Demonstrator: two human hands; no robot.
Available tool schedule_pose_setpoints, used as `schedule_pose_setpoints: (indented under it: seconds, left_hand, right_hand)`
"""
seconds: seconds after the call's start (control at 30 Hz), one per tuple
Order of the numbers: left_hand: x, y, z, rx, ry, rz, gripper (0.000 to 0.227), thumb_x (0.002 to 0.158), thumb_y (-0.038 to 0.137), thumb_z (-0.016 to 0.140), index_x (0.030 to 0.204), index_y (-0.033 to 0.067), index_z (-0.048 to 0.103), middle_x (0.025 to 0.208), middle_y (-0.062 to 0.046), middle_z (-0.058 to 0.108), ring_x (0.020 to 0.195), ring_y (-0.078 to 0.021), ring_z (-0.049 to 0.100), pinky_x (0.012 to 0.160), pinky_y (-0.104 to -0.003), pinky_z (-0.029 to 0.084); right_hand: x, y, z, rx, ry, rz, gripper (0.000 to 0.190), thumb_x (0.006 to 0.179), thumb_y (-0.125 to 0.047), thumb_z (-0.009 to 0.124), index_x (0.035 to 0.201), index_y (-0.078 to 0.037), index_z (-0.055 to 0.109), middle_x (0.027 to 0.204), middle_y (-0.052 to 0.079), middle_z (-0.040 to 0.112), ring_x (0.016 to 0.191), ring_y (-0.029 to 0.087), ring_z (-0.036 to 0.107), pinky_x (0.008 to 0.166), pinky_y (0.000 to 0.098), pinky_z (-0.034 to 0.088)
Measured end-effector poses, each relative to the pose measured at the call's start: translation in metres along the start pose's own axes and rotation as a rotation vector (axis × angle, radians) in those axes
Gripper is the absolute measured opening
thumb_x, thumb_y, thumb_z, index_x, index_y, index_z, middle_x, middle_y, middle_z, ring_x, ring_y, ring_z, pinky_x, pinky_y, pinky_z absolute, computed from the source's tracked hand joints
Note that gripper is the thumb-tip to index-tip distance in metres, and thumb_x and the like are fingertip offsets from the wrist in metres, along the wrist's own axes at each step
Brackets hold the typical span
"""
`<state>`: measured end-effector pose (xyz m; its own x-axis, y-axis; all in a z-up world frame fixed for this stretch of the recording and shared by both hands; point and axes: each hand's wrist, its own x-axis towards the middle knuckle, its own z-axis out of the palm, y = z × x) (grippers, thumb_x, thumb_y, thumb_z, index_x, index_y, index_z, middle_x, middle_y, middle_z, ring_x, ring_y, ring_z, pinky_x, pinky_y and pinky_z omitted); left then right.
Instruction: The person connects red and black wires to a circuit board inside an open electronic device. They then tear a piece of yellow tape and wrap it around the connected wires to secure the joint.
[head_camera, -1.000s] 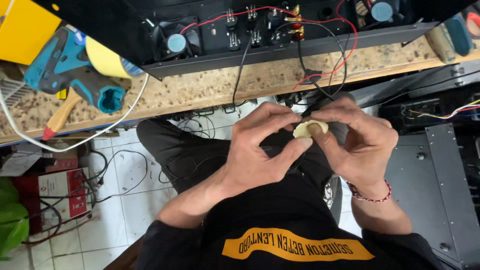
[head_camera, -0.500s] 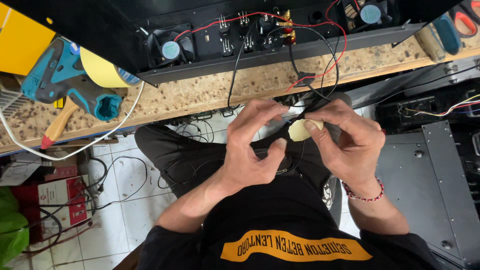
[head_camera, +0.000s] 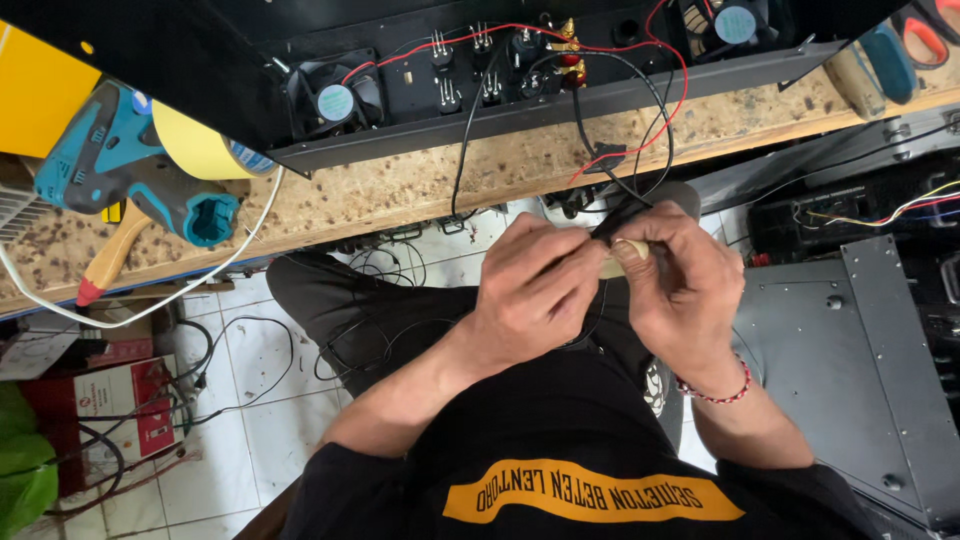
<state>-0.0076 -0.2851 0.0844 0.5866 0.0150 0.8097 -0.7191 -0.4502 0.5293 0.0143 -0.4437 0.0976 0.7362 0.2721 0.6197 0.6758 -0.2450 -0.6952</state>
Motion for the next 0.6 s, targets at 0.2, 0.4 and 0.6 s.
schedule_pose_setpoints:
  seconds: [0.2,0.4,0.6]
  left_hand:
    - [0.002,-0.003,0.020,0.096,0.295,0.199,0.018,0.084,-0.011,0.067,0.074,0.0030,0.070,0.080,-0.008,0.063,0.049,-0.0166,0.054,0.064,-0.033,0.054]
    - [-0.005,-0.004,0.031,-0.061,0.426,0.252,0.023,0.080,-0.016,0.071,0.064,-0.0002,0.068,0.072,-0.013,0.066,0.042,-0.0202,0.050,0.060,-0.037,0.054]
    - [-0.021,-0.006,0.022,-0.064,0.409,0.312,0.026,0.086,-0.011,0.066,0.064,0.0036,0.068,0.077,-0.013,0.066,0.046,-0.0192,0.051,0.062,-0.041,0.049]
  right_hand:
    - [-0.001,-0.003,0.003,0.077,0.043,0.086,0.013,0.100,0.012,0.065,0.088,0.007,0.065,0.069,0.015,0.064,0.057,0.027,0.059,0.060,0.0344,0.050]
    - [-0.007,-0.011,0.007,0.213,0.056,0.345,0.010,0.099,0.012,0.062,0.091,0.007,0.066,0.072,0.012,0.061,0.066,0.014,0.052,0.064,0.0300,0.049]
    - [-0.004,-0.018,0.011,0.281,0.139,0.416,0.006,0.098,0.012,0.066,0.093,0.010,0.065,0.075,0.014,0.063,0.066,0.016,0.057,0.066,0.0302,0.050]
